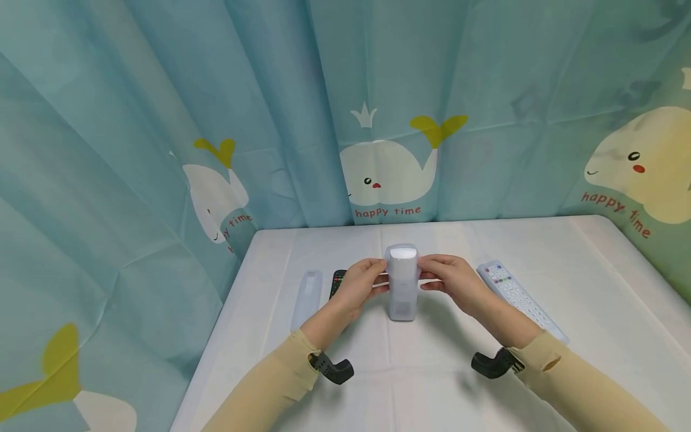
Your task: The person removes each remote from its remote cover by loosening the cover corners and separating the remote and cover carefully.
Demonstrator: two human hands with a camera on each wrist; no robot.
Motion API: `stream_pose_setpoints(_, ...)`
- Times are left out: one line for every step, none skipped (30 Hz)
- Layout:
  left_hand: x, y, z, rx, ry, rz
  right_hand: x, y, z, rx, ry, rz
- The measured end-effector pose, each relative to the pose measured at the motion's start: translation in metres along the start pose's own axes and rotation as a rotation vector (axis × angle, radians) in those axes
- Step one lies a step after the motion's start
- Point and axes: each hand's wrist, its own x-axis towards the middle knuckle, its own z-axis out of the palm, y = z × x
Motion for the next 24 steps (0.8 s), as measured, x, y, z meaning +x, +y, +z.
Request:
stream_pose_setpoints(0.0, 0.0, 0.0, 0.001, -0.001, -0.001, 0.0, 0.0, 0.0, 0.009, -0.002, 0.003)
stream_pose_setpoints(0.0, 0.0, 0.0, 0.005, -0.002, -0.001, 0.0, -0.001, 0.0, 0.021, 0.001, 0.01)
stream_pose_setpoints(0.001, 0.0, 0.0, 0.006, -0.002, -0.002, 0.0, -0.001, 0.0, 0.028, -0.004, 0.014)
stream_pose_setpoints(0.001, 0.0, 0.0, 0.01, -0.003, -0.002, 0.0, -0.001, 0.001, 0.036, -0.007, 0.017)
stream_pose_setpoints(0.002, -0.001, 0.001, 0.012, -0.001, -0.005, 0.0, -0.001, 0.001, 0.045, -0.01, 0.019)
stream_pose_setpoints(0.003, -0.002, 0.001, 0.016, 0.0, -0.01, 0.0, -0.001, 0.001, 0.05, -0.009, 0.022)
stream_pose_setpoints(0.003, -0.003, 0.001, 0.02, 0.002, -0.015, 0.001, 0.0, 0.002, 0.051, -0.008, 0.026)
stream_pose_setpoints(0.004, -0.004, 0.001, 0.024, 0.002, -0.018, 0.001, 0.001, 0.002, 0.052, -0.006, 0.03)
stream_pose_setpoints(0.005, -0.005, 0.001, 0.029, 0.003, -0.022, 0.002, 0.002, 0.002, 0.052, -0.004, 0.035)
stream_pose_setpoints(0.006, -0.007, 0.001, 0.032, 0.004, -0.027, 0.002, 0.003, 0.003, 0.05, 0.0, 0.04)
stream_pose_setpoints(0.006, -0.008, 0.001, 0.034, 0.007, -0.032, 0.003, 0.004, 0.003, 0.044, 0.004, 0.045)
stream_pose_setpoints(0.007, -0.009, 0.002, 0.034, 0.008, -0.034, 0.003, 0.006, 0.003, 0.035, 0.007, 0.049)
stream_pose_setpoints(0.007, -0.01, 0.002, 0.033, 0.009, -0.034, 0.003, 0.007, 0.003, 0.029, 0.01, 0.052)
stream_pose_setpoints(0.007, -0.012, 0.002, 0.032, 0.009, -0.033, 0.003, 0.009, 0.004, 0.025, 0.013, 0.054)
stream_pose_setpoints(0.008, -0.013, 0.002, 0.034, 0.01, -0.033, 0.003, 0.01, 0.004, 0.023, 0.017, 0.054)
stream_pose_setpoints(0.008, -0.014, 0.003, 0.04, 0.014, -0.037, 0.003, 0.011, 0.005, 0.014, 0.016, 0.051)
stream_pose_setpoints(0.008, -0.015, 0.002, 0.05, 0.015, -0.041, 0.003, 0.012, 0.005, 0.008, 0.016, 0.047)
stream_pose_setpoints(0.008, -0.017, 0.002, 0.057, 0.015, -0.046, 0.003, 0.013, 0.006, 0.003, 0.017, 0.043)
stream_pose_setpoints(0.008, -0.018, 0.002, 0.065, 0.016, -0.052, 0.003, 0.014, 0.006, 0.0, 0.018, 0.039)
stream_pose_setpoints(0.008, -0.019, 0.002, 0.076, 0.017, -0.057, 0.003, 0.015, 0.007, -0.005, 0.017, 0.034)
stream_pose_setpoints(0.008, -0.021, 0.001, 0.087, 0.018, -0.061, 0.003, 0.016, 0.007, -0.01, 0.014, 0.029)
stream_pose_setpoints(0.008, -0.021, 0.001, 0.096, 0.019, -0.063, 0.003, 0.017, 0.007, -0.018, 0.013, 0.023)
stream_pose_setpoints(0.008, -0.022, 0.001, 0.101, 0.019, -0.061, 0.003, 0.017, 0.007, -0.022, 0.018, 0.019)
stream_pose_setpoints(0.009, -0.023, 0.001, 0.108, 0.021, -0.056, 0.003, 0.018, 0.007, -0.029, 0.021, 0.014)
